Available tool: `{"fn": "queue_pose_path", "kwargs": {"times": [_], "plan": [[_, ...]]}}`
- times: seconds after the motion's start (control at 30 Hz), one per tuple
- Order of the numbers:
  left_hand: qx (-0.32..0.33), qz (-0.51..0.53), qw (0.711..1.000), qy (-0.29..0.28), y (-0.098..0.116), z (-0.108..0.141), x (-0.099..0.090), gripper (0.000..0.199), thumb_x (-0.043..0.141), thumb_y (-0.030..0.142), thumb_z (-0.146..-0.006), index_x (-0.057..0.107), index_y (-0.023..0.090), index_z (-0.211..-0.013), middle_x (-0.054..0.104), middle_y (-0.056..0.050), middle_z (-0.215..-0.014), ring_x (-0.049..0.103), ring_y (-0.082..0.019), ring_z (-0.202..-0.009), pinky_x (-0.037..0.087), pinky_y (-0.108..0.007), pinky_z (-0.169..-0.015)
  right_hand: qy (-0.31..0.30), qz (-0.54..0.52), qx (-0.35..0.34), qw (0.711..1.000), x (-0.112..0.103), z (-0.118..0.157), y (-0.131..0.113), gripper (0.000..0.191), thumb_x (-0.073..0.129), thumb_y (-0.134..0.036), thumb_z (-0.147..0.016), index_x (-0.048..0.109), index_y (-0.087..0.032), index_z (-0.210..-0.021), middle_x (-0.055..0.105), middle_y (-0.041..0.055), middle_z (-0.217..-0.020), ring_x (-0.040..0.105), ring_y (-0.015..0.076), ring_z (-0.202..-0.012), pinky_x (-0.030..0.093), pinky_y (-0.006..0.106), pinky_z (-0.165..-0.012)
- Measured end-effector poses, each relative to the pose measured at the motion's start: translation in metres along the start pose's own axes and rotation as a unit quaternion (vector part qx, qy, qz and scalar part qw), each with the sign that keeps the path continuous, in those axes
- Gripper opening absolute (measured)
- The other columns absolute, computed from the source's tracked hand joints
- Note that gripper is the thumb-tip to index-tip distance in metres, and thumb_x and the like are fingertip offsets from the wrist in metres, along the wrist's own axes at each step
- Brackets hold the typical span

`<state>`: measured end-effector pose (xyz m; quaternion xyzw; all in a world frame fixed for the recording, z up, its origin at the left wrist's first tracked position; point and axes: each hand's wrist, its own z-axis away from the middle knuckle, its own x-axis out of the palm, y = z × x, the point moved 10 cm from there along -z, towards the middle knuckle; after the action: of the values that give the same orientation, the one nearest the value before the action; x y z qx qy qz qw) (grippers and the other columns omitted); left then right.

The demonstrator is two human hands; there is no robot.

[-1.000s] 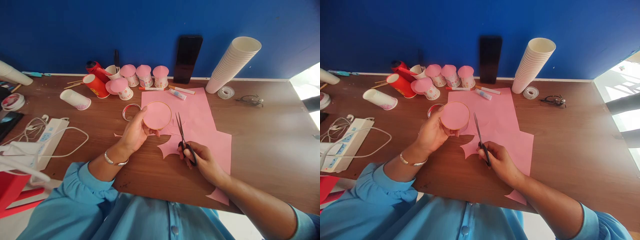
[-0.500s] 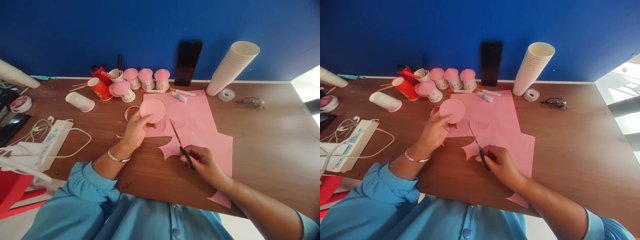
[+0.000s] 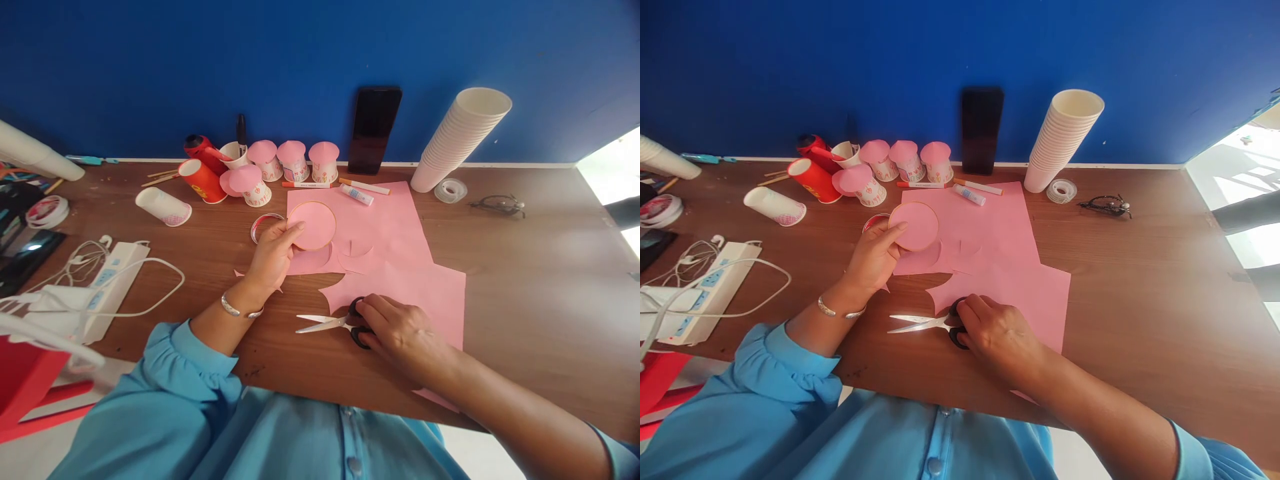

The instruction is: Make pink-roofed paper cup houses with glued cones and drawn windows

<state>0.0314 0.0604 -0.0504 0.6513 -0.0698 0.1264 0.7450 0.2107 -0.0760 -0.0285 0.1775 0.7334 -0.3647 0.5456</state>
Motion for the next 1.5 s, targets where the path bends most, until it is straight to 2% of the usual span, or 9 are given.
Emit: {"fn": "queue_pose_path", "kwargs": {"times": [0.27, 0.47, 0.77, 0.97, 1.07, 1.17, 1.3, 1.4, 1.5], "plan": [[0.001, -0.038, 0.999, -0.022, -0.004, -0.002, 0.0, 0.033, 0.087, 0.047, -0.068, 0.074, 0.018, -0.079, 0.075, -0.003, -0.081, 0.071, -0.025, -0.096, 0.057, -0.033, -0.078, -0.019, 0.007, 0.0, 1.0, -0.004, -0.002, -0.006, 0.022, 0.071, -0.012, -0.09, 0.063, -0.013, -0.111, 0.07, 0.01, -0.104, 0.07, 0.0252, -0.085, 0.061, 0.037, -0.063], [0.012, -0.058, 0.997, -0.042, -0.005, -0.005, 0.001, 0.027, 0.088, 0.04, -0.068, 0.074, 0.019, -0.08, 0.074, 0.0, -0.08, 0.068, -0.022, -0.089, 0.055, -0.031, -0.08, -0.052, -0.027, 0.021, 0.998, -0.001, -0.002, -0.005, 0.033, 0.071, -0.008, -0.087, 0.06, -0.013, -0.117, 0.07, 0.0102, -0.107, 0.072, 0.0254, -0.09, 0.065, 0.039, -0.069], [0.012, -0.062, 0.997, -0.039, -0.007, -0.006, -0.001, 0.03, 0.092, 0.036, -0.062, 0.07, 0.018, -0.075, 0.072, 0.001, -0.076, 0.064, -0.016, -0.076, 0.053, -0.028, -0.075, -0.046, 0.084, -0.048, 0.994, -0.004, -0.001, -0.008, 0.027, 0.066, -0.016, -0.091, 0.066, -0.011, -0.118, 0.073, 0.0138, -0.11, 0.071, 0.025, -0.083, 0.056, 0.036, -0.056], [0.006, -0.069, 0.997, -0.044, -0.008, -0.005, 0.0, 0.031, 0.09, 0.035, -0.063, 0.073, 0.018, -0.082, 0.072, 0.0, -0.078, 0.064, -0.017, -0.079, 0.051, -0.028, -0.077, -0.072, 0.117, -0.06, 0.989, 0.0, -0.004, -0.007, 0.039, 0.062, -0.001, -0.081, 0.065, -0.013, -0.118, 0.072, 0.0073, -0.091, 0.066, 0.021, -0.066, 0.043, 0.033, -0.05], [0.01, -0.067, 0.997, -0.044, -0.005, -0.003, 0.001, 0.027, 0.089, 0.034, -0.064, 0.073, 0.018, -0.079, 0.07, 0.002, -0.074, 0.061, -0.016, -0.076, 0.049, -0.027, -0.075, -0.067, 0.145, -0.088, 0.983, 0.003, -0.004, -0.015, 0.044, 0.059, 0.003, -0.08, 0.064, -0.009, -0.122, 0.073, 0.0087, -0.09, 0.066, 0.0214, -0.067, 0.044, 0.033, -0.051], [0.006, -0.069, 0.997, -0.043, -0.003, 0.0, 0.001, 0.024, 0.088, 0.032, -0.064, 0.07, 0.018, -0.068, 0.064, 0.004, -0.067, 0.055, -0.013, -0.069, 0.045, -0.025, -0.068, -0.042, 0.158, -0.118, 0.98, 0.004, -0.002, -0.024, 0.035, 0.056, 0.002, -0.085, 0.066, -0.006, -0.117, 0.075, 0.0139, -0.098, 0.068, 0.0231, -0.07, 0.049, 0.035, -0.054], [-0.017, -0.057, 0.997, -0.05, -0.003, 0.006, 0.005, 0.024, 0.086, 0.034, -0.064, 0.069, 0.018, -0.065, 0.064, 0.002, -0.064, 0.059, -0.017, -0.069, 0.046, -0.028, -0.067, -0.026, 0.08, -0.113, 0.99, -0.004, 0.001, -0.02, 0.03, 0.051, -0.001, -0.091, 0.065, -0.012, -0.116, 0.074, 0.0114, -0.097, 0.067, 0.0229, -0.072, 0.053, 0.036, -0.057], [-0.044, -0.033, 0.997, -0.057, -0.004, 0.011, 0.009, 0.024, 0.087, 0.036, -0.062, 0.074, 0.017, -0.071, 0.071, -0.001, -0.069, 0.066, -0.02, -0.074, 0.051, -0.031, -0.071, -0.01, -0.08, -0.075, 0.994, -0.019, 0.002, -0.007, 0.041, 0.048, -0.004, -0.093, 0.058, -0.017, -0.13, 0.073, 0.007, -0.095, 0.066, 0.0198, -0.074, 0.055, 0.033, -0.062], [-0.077, -0.028, 0.995, -0.057, -0.007, 0.016, 0.012, 0.028, 0.089, 0.039, -0.062, 0.077, 0.017, -0.074, 0.074, -0.002, -0.07, 0.067, -0.02, -0.072, 0.053, -0.03, -0.068, 0.02, -0.265, 0.007, 0.964, -0.031, 0.004, 0.019, 0.046, 0.051, -0.008, -0.09, 0.058, -0.024, -0.132, 0.071, 0.0043, -0.098, 0.066, 0.0165, -0.079, 0.057, 0.03, -0.068]]}}
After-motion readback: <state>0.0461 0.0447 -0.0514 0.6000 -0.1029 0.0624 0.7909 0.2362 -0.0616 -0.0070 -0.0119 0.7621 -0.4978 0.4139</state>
